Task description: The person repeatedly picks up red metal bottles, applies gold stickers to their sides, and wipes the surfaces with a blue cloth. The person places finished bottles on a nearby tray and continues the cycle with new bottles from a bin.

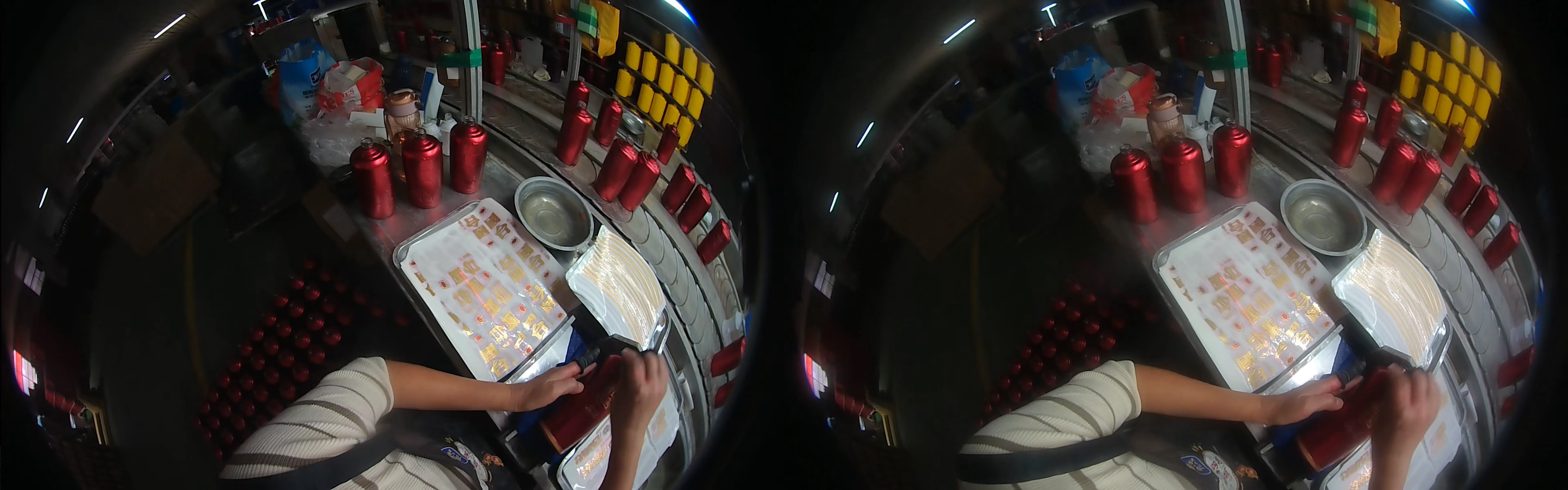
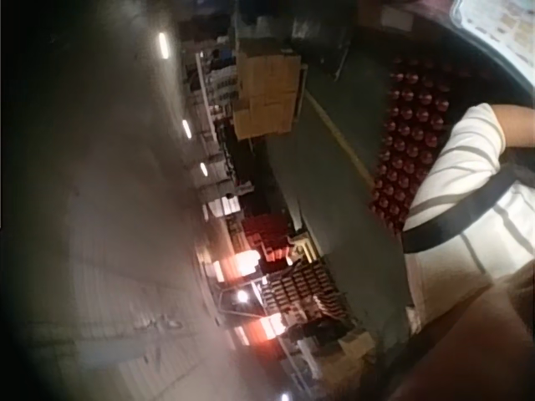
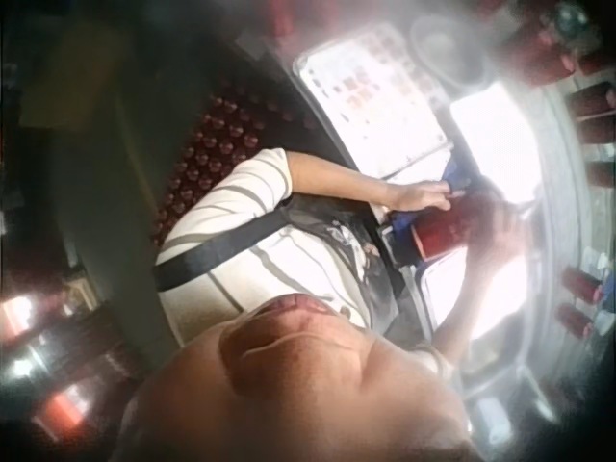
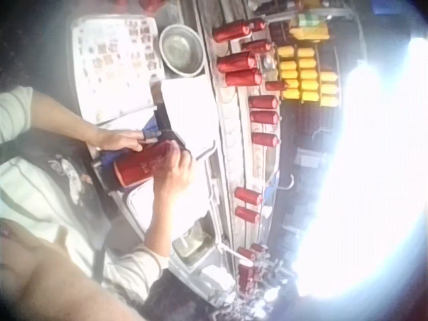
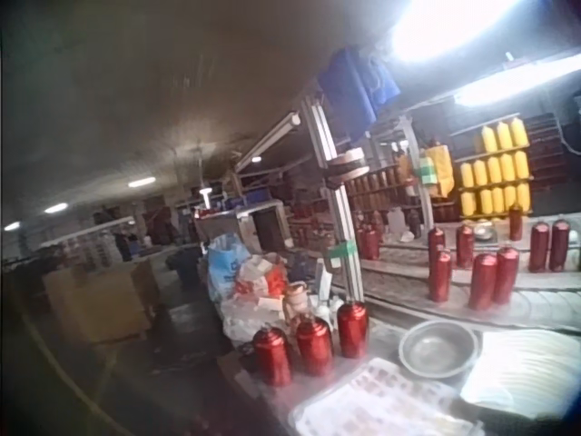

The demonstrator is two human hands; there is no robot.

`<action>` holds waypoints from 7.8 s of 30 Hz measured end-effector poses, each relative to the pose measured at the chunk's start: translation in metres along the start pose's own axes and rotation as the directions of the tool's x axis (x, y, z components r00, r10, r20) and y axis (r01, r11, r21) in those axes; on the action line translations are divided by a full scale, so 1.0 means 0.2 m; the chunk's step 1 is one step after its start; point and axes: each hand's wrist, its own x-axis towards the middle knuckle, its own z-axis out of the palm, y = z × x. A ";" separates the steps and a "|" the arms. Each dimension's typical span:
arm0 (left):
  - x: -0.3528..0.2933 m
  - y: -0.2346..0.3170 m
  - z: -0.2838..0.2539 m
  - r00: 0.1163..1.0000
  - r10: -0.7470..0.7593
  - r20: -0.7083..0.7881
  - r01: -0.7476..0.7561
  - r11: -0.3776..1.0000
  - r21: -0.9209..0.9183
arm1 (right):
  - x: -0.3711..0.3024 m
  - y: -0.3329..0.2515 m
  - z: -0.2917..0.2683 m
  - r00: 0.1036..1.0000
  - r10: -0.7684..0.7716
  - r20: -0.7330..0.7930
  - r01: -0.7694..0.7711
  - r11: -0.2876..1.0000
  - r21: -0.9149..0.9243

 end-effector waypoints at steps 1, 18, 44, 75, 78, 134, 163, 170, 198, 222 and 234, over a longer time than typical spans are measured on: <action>0.01 -0.04 -0.01 1.000 0.022 -0.015 -0.022 1.000 0.018 | -0.05 -0.05 -0.01 0.986 -0.164 0.002 0.164 0.985 0.061; -0.01 0.01 0.06 0.990 0.128 -0.054 -0.127 0.991 0.037 | -0.25 0.06 0.08 0.818 0.439 -0.371 -0.242 0.849 0.470; -0.24 0.12 0.20 0.860 0.362 0.359 -0.466 0.274 0.841 | -0.40 -0.08 0.12 0.750 0.629 -0.206 -0.373 0.659 0.654; -0.26 0.02 -0.09 0.874 0.444 0.199 -0.393 0.401 0.827 | -0.76 -0.04 0.03 0.452 0.791 0.413 -0.597 -0.076 0.799; -0.24 0.10 -0.30 0.884 0.429 -0.187 -0.105 0.572 0.814 | -0.85 0.02 0.02 0.455 0.782 0.426 -0.545 -0.134 0.828; -0.67 0.41 -1.41 0.505 0.405 -0.762 0.742 0.248 0.623 | 0.72 -0.97 0.74 0.594 -0.341 0.729 0.202 0.940 0.275; -0.44 0.53 -0.71 0.756 0.653 0.052 0.081 -0.172 0.982 | -0.55 -0.20 -0.09 0.799 0.565 0.208 -0.555 0.556 0.619; -0.29 0.65 -0.06 0.818 0.320 0.478 -0.489 -0.050 0.871 | -0.76 -0.27 0.06 0.842 0.493 0.218 -0.537 0.734 0.414; 0.37 0.45 0.14 0.908 0.266 0.324 -0.414 0.445 0.794 | -0.55 -0.19 0.24 0.599 0.709 0.372 -0.499 -0.033 0.866; 0.37 0.43 0.13 0.866 0.362 0.344 -0.470 0.360 0.806 | -0.54 -0.23 0.23 0.626 0.692 0.360 -0.449 -0.058 0.892; 0.38 0.40 0.10 0.793 0.518 0.321 -0.524 0.312 0.792 | -0.53 -0.24 0.24 0.619 0.705 0.347 -0.462 -0.032 0.887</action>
